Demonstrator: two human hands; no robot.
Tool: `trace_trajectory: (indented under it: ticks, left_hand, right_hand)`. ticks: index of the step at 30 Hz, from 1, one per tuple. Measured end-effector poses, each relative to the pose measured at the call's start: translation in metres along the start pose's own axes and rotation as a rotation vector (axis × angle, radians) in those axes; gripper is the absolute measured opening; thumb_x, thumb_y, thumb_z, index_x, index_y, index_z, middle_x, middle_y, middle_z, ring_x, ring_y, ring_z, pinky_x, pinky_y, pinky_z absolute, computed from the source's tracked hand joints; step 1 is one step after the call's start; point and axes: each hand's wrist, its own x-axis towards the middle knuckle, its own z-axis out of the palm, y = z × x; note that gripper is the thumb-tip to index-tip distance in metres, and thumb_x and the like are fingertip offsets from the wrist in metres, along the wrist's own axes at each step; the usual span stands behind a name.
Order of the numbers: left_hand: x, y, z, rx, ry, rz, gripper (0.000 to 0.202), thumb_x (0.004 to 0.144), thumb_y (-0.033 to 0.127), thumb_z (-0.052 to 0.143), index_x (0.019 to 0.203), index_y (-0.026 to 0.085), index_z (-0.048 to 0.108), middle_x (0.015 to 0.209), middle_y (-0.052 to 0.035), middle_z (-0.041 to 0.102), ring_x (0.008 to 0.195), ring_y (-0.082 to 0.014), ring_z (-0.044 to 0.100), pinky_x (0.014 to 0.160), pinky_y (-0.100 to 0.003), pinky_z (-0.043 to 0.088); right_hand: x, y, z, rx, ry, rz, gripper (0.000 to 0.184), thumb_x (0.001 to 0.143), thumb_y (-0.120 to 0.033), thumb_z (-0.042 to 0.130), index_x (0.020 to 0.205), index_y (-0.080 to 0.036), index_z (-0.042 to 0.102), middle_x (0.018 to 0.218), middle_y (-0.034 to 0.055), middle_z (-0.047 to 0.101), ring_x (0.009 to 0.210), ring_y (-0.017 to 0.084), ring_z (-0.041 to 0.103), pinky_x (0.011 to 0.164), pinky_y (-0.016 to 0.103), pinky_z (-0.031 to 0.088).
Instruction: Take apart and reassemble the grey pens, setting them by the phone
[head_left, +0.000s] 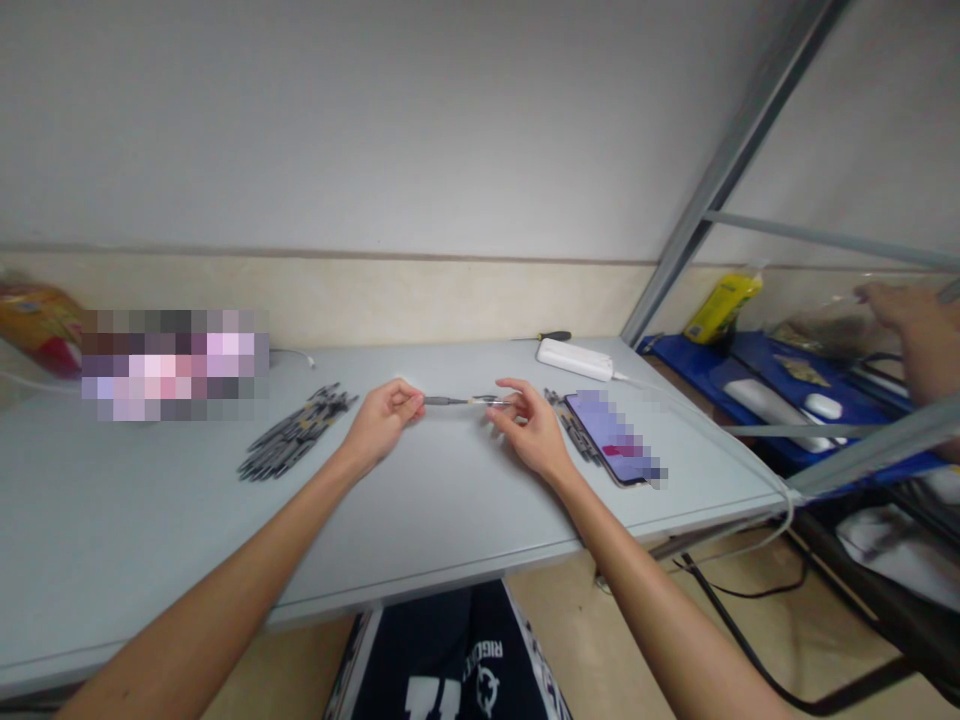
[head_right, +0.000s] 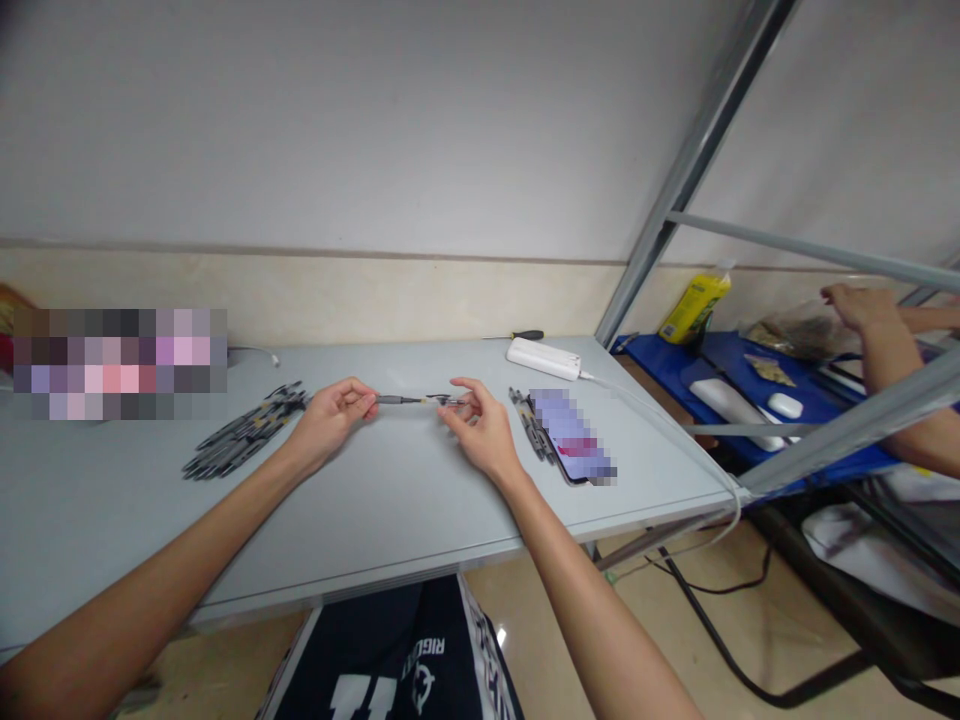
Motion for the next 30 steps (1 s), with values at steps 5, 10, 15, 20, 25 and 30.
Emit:
trace_trajectory:
  ticks: [5,10,15,20,25,30]
  left_hand:
    - [0.0003,-0.0012,-0.0011,-0.011,-0.019,0.007,0.031,0.065,0.044,0.067,0.068,0.015,0.055,0.054,0.0013,0.057,0.05,-0.0093,0.049,0.054,-0.023,0.036]
    - [0.0006,-0.003,-0.0032,-0.022,-0.049,0.02,0.03,0.067,0.043,0.067,0.067,0.015,0.055,0.054,0.0013,0.058,0.05,-0.0089,0.049,0.054,-0.022,0.035]
    - [-0.0007,-0.0027,-0.0029,0.001,-0.066,0.035,0.03,0.068,0.042,0.067,0.065,0.015,0.055,0.053,0.0015,0.057,0.049,-0.0084,0.047,0.052,-0.022,0.034]
    - [-0.0024,0.0019,-0.0011,0.029,-0.071,0.02,0.031,0.065,0.043,0.067,0.061,0.016,0.053,0.052,0.0011,0.056,0.048,-0.0086,0.046,0.05,-0.022,0.034]
    - [-0.003,0.0032,-0.0007,0.073,-0.053,0.047,0.03,0.066,0.043,0.066,0.06,0.016,0.053,0.051,0.0006,0.056,0.048,-0.0093,0.046,0.05,-0.022,0.033]
    - [-0.0037,0.0016,-0.0005,0.093,-0.043,0.064,0.03,0.067,0.042,0.064,0.06,0.016,0.052,0.053,0.0004,0.056,0.049,-0.0097,0.047,0.051,-0.022,0.034]
  right_hand:
    - [-0.0008,0.0004,-0.0009,-0.076,-0.009,-0.009,0.028,0.076,-0.035,0.059,0.096,-0.016,0.065,0.062,0.0009,0.059,0.054,0.012,0.051,0.05,0.023,0.041]
    - [-0.0026,-0.0032,-0.0003,-0.173,-0.026,-0.007,0.029,0.082,-0.04,0.052,0.08,-0.015,0.066,0.055,0.0014,0.059,0.051,0.013,0.051,0.051,0.023,0.039]
    - [-0.0036,-0.0068,-0.0006,-0.24,-0.031,-0.014,0.028,0.082,-0.038,0.051,0.075,-0.015,0.064,0.051,-0.0006,0.055,0.048,0.011,0.047,0.05,0.022,0.035]
    - [-0.0041,-0.0077,-0.0012,-0.243,-0.036,-0.027,0.031,0.083,-0.039,0.049,0.069,-0.016,0.062,0.049,-0.0015,0.052,0.048,0.011,0.045,0.05,0.022,0.034]
    - [-0.0044,-0.0092,-0.0017,-0.235,-0.045,-0.006,0.031,0.082,-0.041,0.05,0.065,-0.016,0.06,0.047,-0.0026,0.049,0.046,0.011,0.042,0.049,0.023,0.032]
    - [-0.0034,-0.007,-0.0029,-0.2,-0.053,0.02,0.033,0.081,-0.043,0.05,0.063,-0.016,0.058,0.047,-0.0039,0.042,0.046,0.01,0.035,0.045,0.022,0.026]
